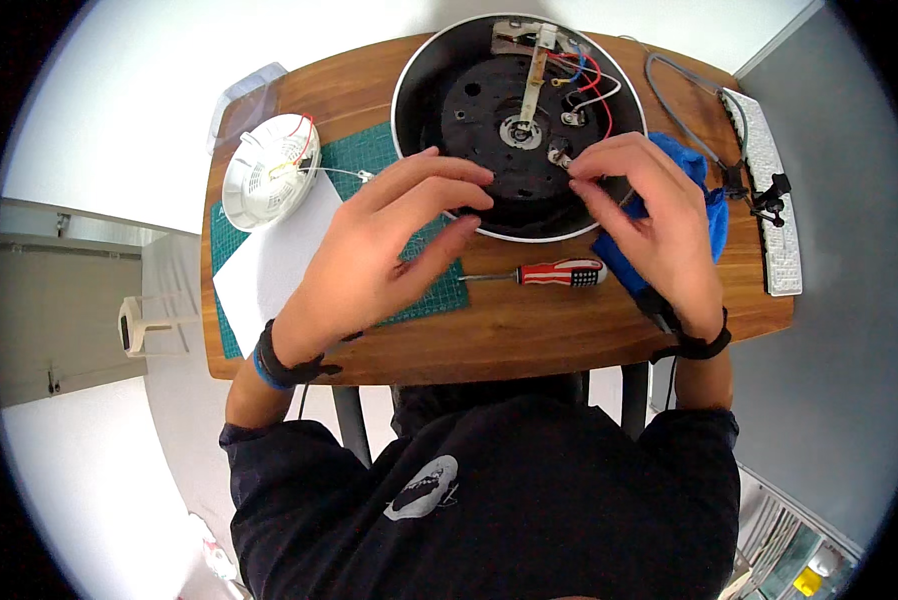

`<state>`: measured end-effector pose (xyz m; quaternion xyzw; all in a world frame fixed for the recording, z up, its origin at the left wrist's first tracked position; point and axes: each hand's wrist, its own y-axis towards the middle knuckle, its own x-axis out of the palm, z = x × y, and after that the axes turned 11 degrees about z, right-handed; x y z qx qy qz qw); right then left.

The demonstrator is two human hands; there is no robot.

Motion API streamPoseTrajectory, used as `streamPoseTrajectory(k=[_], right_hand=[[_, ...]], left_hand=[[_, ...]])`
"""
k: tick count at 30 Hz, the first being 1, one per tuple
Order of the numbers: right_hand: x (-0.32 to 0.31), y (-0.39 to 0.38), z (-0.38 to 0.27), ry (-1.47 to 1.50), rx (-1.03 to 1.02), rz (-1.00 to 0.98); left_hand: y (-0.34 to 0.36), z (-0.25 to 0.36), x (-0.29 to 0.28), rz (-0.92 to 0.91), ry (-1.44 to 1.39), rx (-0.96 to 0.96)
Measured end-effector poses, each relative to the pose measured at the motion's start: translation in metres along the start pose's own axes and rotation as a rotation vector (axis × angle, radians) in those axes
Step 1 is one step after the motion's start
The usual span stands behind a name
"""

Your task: The person works on the internal wiring of a disassembled white bucket-shaped device. They connect a white wire to a terminal on the internal mechanism and use a screwdriver to tighten the connection. The person continues to adjust and secure the wiring inside the device.

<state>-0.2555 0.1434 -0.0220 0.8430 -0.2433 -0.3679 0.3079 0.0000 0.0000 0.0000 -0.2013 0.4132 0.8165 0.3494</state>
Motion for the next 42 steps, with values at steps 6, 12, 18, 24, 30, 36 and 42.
streamPoseTrajectory(k=[6, 12, 18, 24, 30, 36, 42], right_hand=[[0.009, 0.001, -0.026, 0.08, -0.209, -0.088], [0.017, -0.003, -0.051, -0.04, -0.461, -0.116], [0.024, -0.009, -0.054, -0.024, -0.426, -0.134], [0.036, -0.006, -0.057, -0.121, -0.405, -0.091], [0.039, -0.019, -0.046, -0.27, -0.259, -0.131], [0.05, -0.018, -0.045, -0.281, -0.277, -0.106], [0.054, -0.018, -0.043, -0.263, -0.251, -0.123]], left_hand=[[-0.011, 0.009, 0.002, 0.007, 0.011, 0.085], [-0.026, 0.014, -0.004, -0.016, -0.179, 0.001], [-0.04, 0.018, 0.0, 0.025, -0.265, -0.192], [-0.051, 0.001, -0.004, 0.171, -0.304, -0.26], [-0.074, -0.062, -0.023, 0.087, 0.165, -0.33], [-0.099, -0.124, -0.013, -0.036, 0.249, -0.288], [-0.1, -0.128, -0.011, -0.07, 0.263, -0.31]])
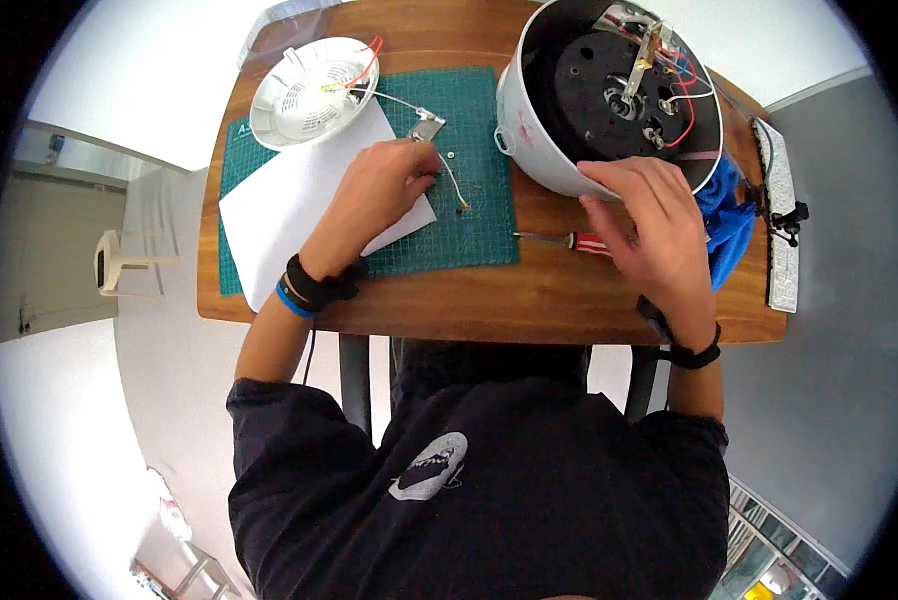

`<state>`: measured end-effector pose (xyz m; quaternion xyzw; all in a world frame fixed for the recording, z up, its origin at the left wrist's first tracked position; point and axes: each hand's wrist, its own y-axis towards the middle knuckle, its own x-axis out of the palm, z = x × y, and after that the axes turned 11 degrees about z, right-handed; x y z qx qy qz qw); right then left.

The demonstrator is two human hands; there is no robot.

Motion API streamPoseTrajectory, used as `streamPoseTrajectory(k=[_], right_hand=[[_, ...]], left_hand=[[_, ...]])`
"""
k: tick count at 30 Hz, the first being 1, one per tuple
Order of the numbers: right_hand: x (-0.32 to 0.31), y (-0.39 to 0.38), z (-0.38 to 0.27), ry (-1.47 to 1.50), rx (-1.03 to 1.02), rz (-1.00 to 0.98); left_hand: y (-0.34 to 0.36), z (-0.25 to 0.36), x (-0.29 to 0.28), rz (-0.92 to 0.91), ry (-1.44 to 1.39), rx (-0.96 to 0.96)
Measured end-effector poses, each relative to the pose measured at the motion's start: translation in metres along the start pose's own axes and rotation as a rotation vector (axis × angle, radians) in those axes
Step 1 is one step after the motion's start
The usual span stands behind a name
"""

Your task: The person works on the internal wiring of a disassembled white bucket-shaped device. They connect a white wire to a terminal on the internal mechanism and use a screwdriver to tighten the connection. The person continues to adjust and secure the wiring inside the device.

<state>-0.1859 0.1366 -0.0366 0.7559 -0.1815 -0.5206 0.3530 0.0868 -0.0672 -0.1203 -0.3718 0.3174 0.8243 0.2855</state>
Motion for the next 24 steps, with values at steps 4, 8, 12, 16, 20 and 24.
streamPoseTrajectory(k=[4, 8, 12, 16, 20, 24], right_hand=[[-0.005, 0.0, -0.002, -0.051, -0.023, 0.008], [-0.017, -0.013, 0.006, -0.079, -0.018, 0.076], [-0.04, -0.045, 0.034, -0.207, 0.111, 0.206], [-0.057, -0.078, 0.064, -0.208, 0.393, 0.358], [-0.072, -0.1, 0.09, -0.459, 0.493, 0.152], [-0.07, -0.133, 0.1, -0.316, 0.753, -0.161]], left_hand=[[-0.002, 0.005, -0.01, -0.05, 0.003, -0.061], [-0.012, 0.013, -0.024, -0.063, 0.014, -0.049], [-0.031, 0.035, -0.042, -0.039, -0.024, -0.016], [-0.038, 0.06, -0.048, -0.018, -0.063, -0.056], [-0.04, 0.086, -0.05, -0.048, 0.01, -0.086], [-0.032, 0.112, -0.048, -0.079, -0.06, -0.082]])
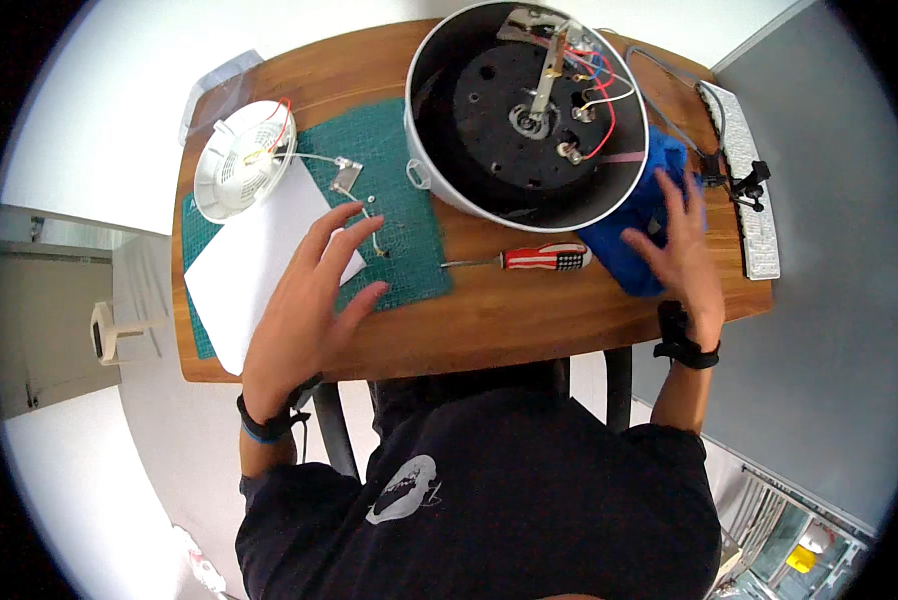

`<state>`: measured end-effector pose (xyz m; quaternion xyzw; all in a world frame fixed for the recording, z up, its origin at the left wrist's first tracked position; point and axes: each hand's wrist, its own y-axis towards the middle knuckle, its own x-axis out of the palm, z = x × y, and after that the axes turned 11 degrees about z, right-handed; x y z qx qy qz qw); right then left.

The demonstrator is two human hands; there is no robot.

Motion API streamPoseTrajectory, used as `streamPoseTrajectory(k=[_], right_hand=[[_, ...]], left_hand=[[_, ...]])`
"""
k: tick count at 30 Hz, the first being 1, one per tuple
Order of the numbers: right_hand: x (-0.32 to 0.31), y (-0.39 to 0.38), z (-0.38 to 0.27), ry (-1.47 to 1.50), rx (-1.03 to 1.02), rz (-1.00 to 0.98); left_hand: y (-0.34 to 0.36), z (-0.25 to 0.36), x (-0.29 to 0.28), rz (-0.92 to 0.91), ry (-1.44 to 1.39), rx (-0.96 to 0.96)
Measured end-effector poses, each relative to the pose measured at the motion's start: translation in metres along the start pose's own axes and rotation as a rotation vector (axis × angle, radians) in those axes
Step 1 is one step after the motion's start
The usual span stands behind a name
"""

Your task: The person works on the internal wiring of a disassembled white bucket-shaped device. They connect a white wire to a terminal on the internal mechanism and use a screwdriver to tighten the connection. The person continues to adjust and secure the wiring inside the device.

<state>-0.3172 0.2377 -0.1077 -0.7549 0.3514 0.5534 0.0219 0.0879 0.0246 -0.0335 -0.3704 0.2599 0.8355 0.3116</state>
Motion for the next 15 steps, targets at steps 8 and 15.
streamPoseTrajectory(k=[8, 15], right_hand=[[0.014, 0.009, 0.034, -0.032, -0.066, -0.098], [-0.026, 0.004, 0.033, 0.287, 0.029, 0.216]], left_hand=[[0.045, 0.045, 0.025, 0.245, -0.024, 0.208], [0.077, 0.041, 0.047, 0.24, -0.139, 0.29]])
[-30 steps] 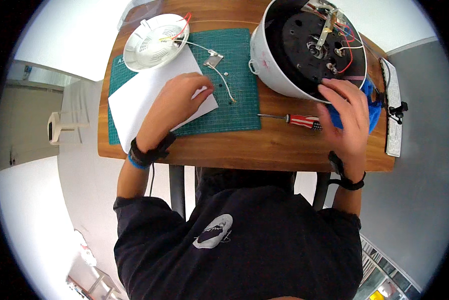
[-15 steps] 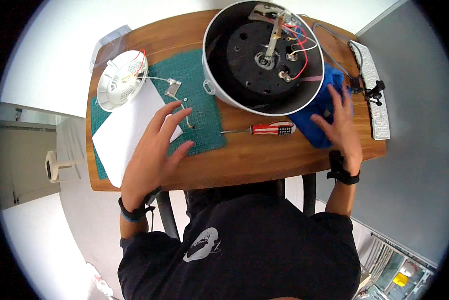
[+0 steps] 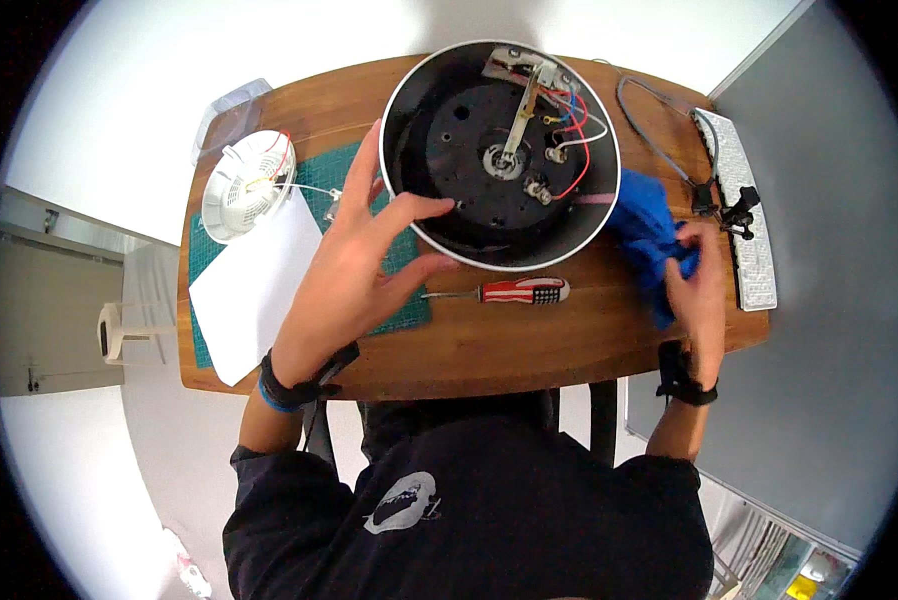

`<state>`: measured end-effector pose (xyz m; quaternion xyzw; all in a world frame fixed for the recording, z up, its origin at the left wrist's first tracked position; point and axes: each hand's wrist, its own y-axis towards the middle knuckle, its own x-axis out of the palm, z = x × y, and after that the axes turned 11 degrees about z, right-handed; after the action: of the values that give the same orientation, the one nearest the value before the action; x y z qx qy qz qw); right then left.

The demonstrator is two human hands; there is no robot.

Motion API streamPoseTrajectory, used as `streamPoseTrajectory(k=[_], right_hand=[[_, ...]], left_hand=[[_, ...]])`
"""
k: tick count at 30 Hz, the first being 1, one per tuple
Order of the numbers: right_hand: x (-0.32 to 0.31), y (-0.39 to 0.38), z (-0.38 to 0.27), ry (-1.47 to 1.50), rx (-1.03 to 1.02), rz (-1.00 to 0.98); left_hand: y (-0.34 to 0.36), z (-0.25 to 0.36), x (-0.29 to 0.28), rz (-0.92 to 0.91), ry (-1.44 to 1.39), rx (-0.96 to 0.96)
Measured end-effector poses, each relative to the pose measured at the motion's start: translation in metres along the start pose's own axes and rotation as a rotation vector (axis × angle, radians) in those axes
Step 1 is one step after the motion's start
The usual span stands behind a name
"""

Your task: The person works on the internal wiring of a disassembled white bucket-shaped device. They connect a white wire to a terminal on the internal mechanism and use a screwdriver to tighten the connection. The person continues to adjust and secure the wiring inside the device.

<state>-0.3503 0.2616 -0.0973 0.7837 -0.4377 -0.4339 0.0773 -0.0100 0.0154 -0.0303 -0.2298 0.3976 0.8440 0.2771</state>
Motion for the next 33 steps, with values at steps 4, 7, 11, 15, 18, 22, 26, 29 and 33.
streamPoseTrajectory(k=[4, 7, 11, 15, 18, 22, 26, 29, 33], right_hand=[[-0.01, 0.015, -0.042, 0.115, -0.042, 0.253], [-0.001, 0.036, -0.084, 0.127, -0.227, 0.018], [0.035, 0.052, -0.072, 0.153, -0.302, 0.017], [0.07, 0.062, 0.002, -0.024, -0.337, -0.051], [0.086, 0.059, 0.022, -0.181, -0.339, -0.177], [0.072, 0.037, 0.015, -0.265, -0.284, -0.304], [0.047, 0.013, -0.031, -0.429, -0.38, -0.287], [0.043, 0.001, -0.059, -0.297, -0.397, -0.378], [0.04, -0.008, -0.081, -0.063, -0.257, -0.633]], left_hand=[[0.0, 0.003, 0.001, -0.001, -0.055, -0.05], [-0.001, 0.003, 0.001, 0.013, -0.037, -0.047], [-0.004, -0.002, 0.001, 0.048, -0.007, -0.074], [-0.003, -0.007, -0.006, 0.054, -0.016, -0.046], [-0.005, -0.013, -0.012, 0.068, 0.0, -0.025], [-0.01, -0.017, -0.021, 0.039, -0.058, -0.042], [-0.016, -0.038, -0.04, 0.061, -0.145, -0.093], [-0.024, -0.059, -0.057, 0.137, -0.068, -0.158], [-0.027, -0.091, -0.08, 0.251, 0.343, -0.092]])
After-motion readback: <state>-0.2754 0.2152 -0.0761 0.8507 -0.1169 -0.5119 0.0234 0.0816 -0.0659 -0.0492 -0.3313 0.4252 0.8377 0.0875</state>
